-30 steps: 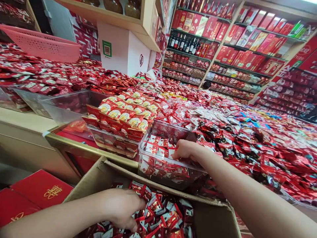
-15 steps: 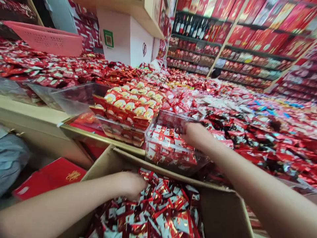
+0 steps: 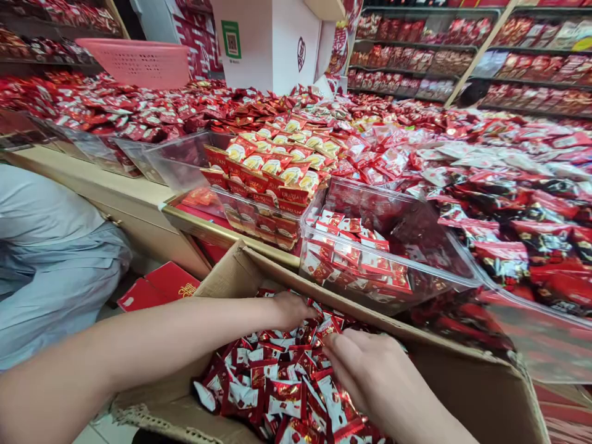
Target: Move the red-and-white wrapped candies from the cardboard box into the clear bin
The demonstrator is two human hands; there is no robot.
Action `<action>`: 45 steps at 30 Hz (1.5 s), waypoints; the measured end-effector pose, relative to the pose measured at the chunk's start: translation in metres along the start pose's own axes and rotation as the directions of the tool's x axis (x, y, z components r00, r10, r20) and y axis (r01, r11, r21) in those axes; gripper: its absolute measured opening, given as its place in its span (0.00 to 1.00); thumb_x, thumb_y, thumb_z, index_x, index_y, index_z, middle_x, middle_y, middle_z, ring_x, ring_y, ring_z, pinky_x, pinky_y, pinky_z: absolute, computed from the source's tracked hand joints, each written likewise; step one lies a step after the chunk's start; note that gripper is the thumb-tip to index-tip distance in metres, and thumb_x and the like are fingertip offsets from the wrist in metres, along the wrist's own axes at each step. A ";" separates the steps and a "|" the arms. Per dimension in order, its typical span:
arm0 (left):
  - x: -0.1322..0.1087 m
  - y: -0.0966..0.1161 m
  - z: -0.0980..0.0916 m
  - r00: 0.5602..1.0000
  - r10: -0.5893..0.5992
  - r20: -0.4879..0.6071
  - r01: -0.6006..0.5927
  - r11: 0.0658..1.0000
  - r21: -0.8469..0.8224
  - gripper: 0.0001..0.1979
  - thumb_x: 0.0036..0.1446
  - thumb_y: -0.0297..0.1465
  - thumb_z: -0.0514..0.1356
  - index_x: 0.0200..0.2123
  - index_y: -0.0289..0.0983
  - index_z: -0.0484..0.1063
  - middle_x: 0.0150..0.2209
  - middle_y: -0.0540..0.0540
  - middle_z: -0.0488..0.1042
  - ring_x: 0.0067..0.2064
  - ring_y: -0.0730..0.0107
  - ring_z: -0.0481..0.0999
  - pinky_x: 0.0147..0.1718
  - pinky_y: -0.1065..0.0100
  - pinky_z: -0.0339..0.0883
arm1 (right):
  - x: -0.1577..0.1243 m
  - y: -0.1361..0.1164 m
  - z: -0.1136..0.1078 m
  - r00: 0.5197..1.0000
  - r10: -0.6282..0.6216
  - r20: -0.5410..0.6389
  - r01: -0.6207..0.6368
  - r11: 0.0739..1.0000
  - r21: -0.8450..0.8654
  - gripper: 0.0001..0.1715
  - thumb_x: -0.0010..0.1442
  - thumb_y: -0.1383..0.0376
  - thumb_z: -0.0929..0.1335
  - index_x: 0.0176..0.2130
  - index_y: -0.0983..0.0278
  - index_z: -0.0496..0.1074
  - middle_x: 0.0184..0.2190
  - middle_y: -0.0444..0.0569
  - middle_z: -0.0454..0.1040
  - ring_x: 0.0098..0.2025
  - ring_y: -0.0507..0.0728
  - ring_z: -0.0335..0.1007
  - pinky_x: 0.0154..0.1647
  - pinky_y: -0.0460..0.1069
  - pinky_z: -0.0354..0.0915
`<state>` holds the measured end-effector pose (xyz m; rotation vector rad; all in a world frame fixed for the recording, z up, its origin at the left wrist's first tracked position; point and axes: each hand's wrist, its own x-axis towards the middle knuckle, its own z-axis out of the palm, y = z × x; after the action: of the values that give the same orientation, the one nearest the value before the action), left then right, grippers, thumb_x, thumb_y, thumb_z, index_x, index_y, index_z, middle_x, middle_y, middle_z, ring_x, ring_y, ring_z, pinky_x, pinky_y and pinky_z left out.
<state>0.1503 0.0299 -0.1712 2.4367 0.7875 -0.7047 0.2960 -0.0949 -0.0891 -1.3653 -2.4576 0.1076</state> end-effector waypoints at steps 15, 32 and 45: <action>-0.013 0.007 -0.016 0.953 -0.196 0.231 0.166 0.975 0.144 0.12 0.55 0.33 0.53 0.42 0.35 0.65 0.43 0.44 0.67 0.42 0.68 0.68 0.39 0.61 0.65 | -0.016 0.021 0.038 0.747 0.358 0.561 -0.403 0.914 -0.047 0.08 0.54 0.63 0.60 0.25 0.61 0.61 0.24 0.47 0.71 0.26 0.56 0.68 0.23 0.46 0.53; -0.046 0.012 -0.062 0.954 0.234 0.186 -0.131 0.887 -0.443 0.07 0.53 0.33 0.50 0.34 0.36 0.61 0.29 0.53 0.65 0.26 0.77 0.67 0.27 0.72 0.62 | -0.005 0.015 0.027 0.783 0.414 0.463 -0.621 0.509 0.596 0.23 0.53 0.59 0.64 0.47 0.63 0.55 0.27 0.44 0.69 0.26 0.52 0.65 0.25 0.46 0.61; -0.042 0.005 -0.054 0.874 0.475 0.104 -0.263 0.642 -0.720 0.20 0.41 0.32 0.63 0.38 0.36 0.60 0.28 0.54 0.66 0.28 0.77 0.65 0.26 0.74 0.60 | 0.002 0.005 0.016 0.720 0.412 0.559 -0.603 -0.026 0.797 0.22 0.50 0.58 0.67 0.40 0.65 0.55 0.17 0.37 0.65 0.20 0.50 0.66 0.20 0.45 0.60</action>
<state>0.1416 0.0413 -0.1039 1.6677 0.3070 -0.4614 0.2943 -0.0887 -0.1046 -1.4242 -1.0786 1.7125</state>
